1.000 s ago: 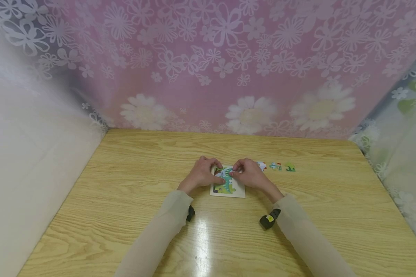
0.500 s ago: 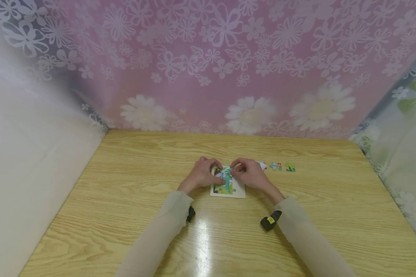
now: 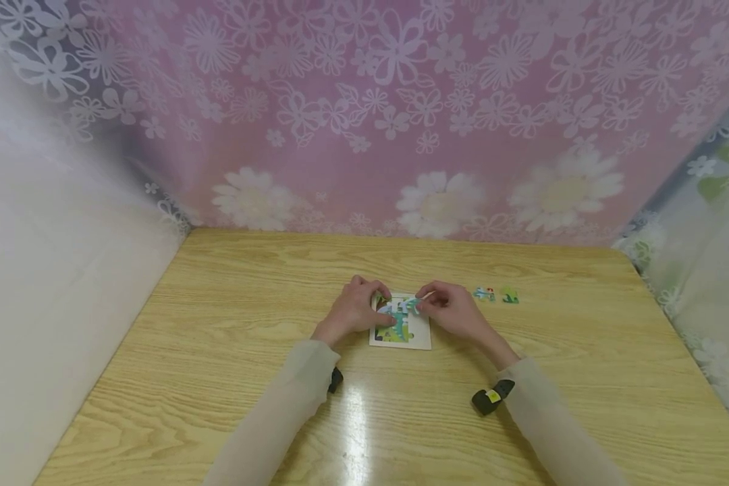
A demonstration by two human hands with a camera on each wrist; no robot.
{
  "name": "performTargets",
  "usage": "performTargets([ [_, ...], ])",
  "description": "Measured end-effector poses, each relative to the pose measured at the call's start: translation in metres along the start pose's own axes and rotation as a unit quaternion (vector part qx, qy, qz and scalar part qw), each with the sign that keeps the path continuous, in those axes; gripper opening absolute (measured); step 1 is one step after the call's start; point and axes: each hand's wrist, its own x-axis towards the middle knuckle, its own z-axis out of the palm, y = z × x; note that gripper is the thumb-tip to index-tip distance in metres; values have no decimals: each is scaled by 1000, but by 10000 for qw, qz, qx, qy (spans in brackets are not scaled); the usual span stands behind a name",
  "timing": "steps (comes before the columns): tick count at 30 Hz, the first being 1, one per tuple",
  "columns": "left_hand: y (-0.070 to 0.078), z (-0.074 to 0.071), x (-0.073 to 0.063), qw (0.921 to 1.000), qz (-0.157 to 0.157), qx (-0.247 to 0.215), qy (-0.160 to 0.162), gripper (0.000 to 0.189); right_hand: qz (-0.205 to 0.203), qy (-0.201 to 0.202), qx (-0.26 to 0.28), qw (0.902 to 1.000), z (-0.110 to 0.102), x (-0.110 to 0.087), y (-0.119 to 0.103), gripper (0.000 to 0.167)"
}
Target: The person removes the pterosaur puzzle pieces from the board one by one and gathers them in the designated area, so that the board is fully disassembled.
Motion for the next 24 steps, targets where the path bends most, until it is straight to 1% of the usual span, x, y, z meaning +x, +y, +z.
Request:
performTargets([
  [8,-3,4,-4,9995,210,140,207,42,-59,155,-29,9999,-13,-14,8,10],
  [13,-5,3,-11,9985,454,84,309,41,32,165,-84,9998,-20,-22,14,12],
  [16,-7,2,-16,9981,563,7,253,41,-3,206,-96,9997,-25,-27,18,13],
  [20,-11,1,-21,9980,621,-75,109,40,-75,288,-199,9994,-33,-35,24,13],
  [24,-12,1,-23,9978,651,-110,-19,41,-53,321,-270,9991,-42,-42,31,13],
])
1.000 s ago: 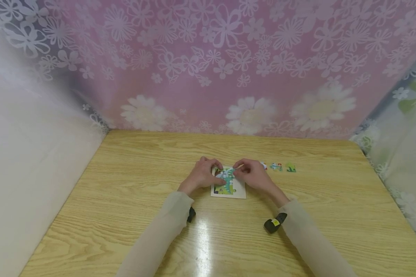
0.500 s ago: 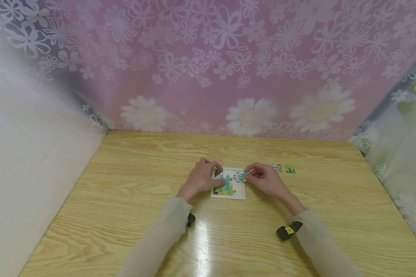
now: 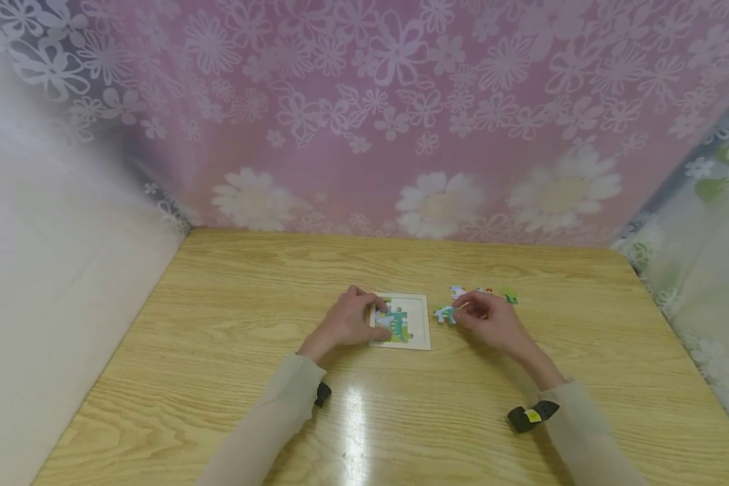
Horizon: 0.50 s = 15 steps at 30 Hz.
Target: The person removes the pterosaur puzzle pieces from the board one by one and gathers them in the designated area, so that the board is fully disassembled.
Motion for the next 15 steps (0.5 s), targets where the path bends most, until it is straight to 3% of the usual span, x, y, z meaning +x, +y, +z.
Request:
performTargets([
  [15,2,0,3,9998,-131,101,-128,44,356,-34,-335,9988,-17,-11,16,15],
])
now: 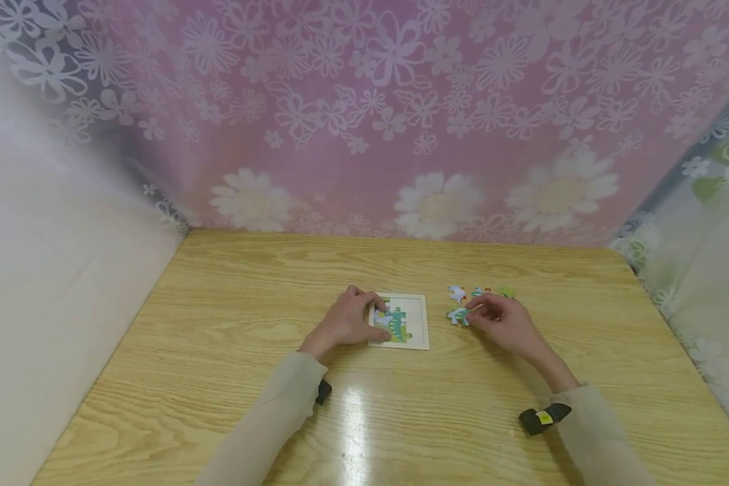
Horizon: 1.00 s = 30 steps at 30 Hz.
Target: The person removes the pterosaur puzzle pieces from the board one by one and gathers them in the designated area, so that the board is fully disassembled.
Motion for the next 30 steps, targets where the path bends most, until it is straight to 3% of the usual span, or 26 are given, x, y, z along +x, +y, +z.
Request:
performTargets([
  [16,2,-1,2,9998,-173,-27,-93,46,-11,45,-457,9989,2,7,2,15],
  [30,3,-1,2,9994,-296,-4,-157,45,9,110,-476,9988,2,8,-2,19],
])
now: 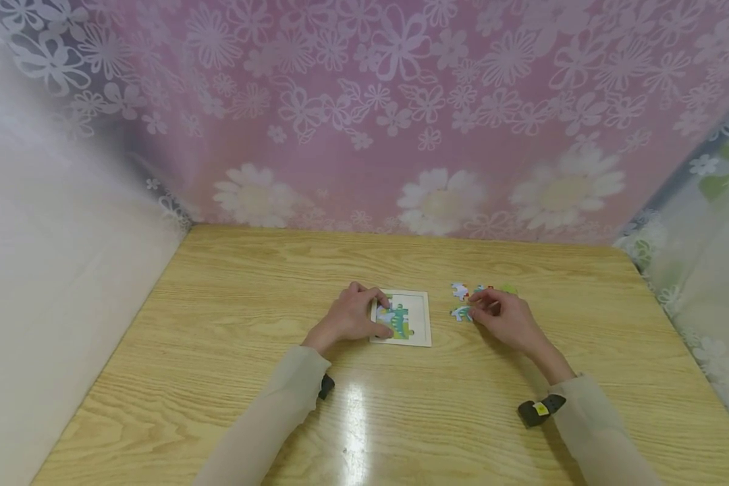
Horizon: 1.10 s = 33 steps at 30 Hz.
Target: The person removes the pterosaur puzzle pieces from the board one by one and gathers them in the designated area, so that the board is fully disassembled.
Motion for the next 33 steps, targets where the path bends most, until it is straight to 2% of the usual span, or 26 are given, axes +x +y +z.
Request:
performTargets([
  [4,0,0,1,10000,19,39,-43,45,-47,68,74,9999,0,-1,-6,19],
  [9,-1,-1,1,9999,31,75,-98,44,-291,34,342,9990,4,0,-20,20],
  [21,-3,-2,2,9998,81,22,-180,45,-485,-210,560,9970,30,11,-47,22],
  [33,0,-1,2,9999,12,70,-154,48,-752,-423,418,9954,56,26,-67,21],
])
